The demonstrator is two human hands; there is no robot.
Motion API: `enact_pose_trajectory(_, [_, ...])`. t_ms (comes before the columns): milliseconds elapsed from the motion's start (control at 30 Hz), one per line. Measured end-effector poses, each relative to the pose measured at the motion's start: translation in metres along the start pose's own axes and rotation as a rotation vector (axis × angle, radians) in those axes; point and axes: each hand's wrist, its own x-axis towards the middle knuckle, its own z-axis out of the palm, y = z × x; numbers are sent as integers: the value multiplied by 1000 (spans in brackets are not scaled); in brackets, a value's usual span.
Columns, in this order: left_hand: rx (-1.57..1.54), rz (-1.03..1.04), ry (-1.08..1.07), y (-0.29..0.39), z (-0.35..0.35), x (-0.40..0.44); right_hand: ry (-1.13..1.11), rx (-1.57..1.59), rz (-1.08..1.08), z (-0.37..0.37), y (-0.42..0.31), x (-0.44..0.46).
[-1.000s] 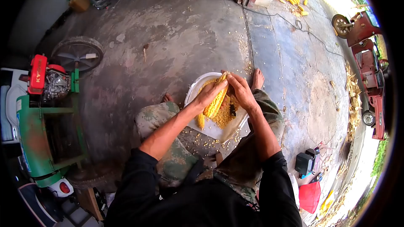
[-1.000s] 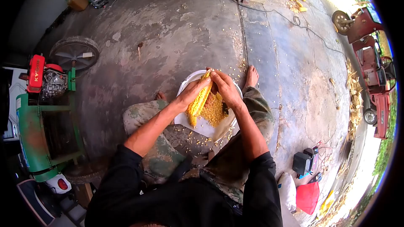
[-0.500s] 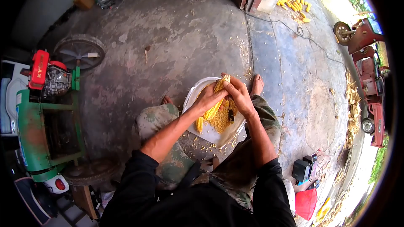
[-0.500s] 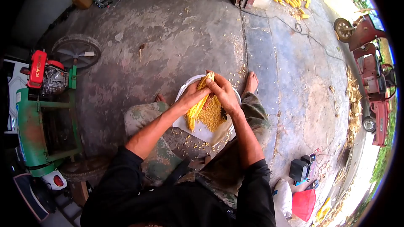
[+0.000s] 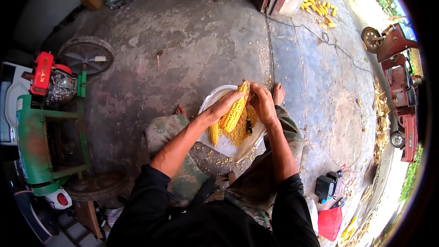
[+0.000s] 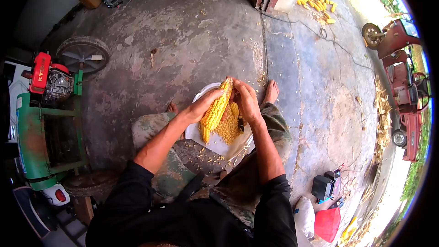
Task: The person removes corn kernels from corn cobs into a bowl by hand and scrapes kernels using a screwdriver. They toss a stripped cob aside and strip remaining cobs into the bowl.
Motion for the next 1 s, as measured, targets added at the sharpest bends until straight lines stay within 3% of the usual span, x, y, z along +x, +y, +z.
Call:
enact_pose_trajectory(67, [79,67,57,-6,3,3,30,-46,25,3,-3,-2])
enact_pose_trajectory(133, [164,156,132,-14,5,6,97,-402,32,21,-20,-10])
enact_pose_trajectory(367, [214,139,160,-27,-5,14,40,-312,-35,-1,6,-1])
enact_pose_trajectory(467, [263,98,182,-37,-13,18,75,-451,-42,4,6,-4])
enact_pose_trajectory(533, [266,165,230,-41,-13,20,75,-393,-78,2,17,-3])
enact_pose_trajectory(767, [287,111,257,-41,-16,20,59,-278,-29,-4,22,0])
enact_pose_trajectory(833, [452,217,302,-45,-20,24,77,-332,-31,6,15,-2])
enact_pose_trajectory(1000, [555,111,358,-47,-26,21,-12,-288,14,-2,14,-2])
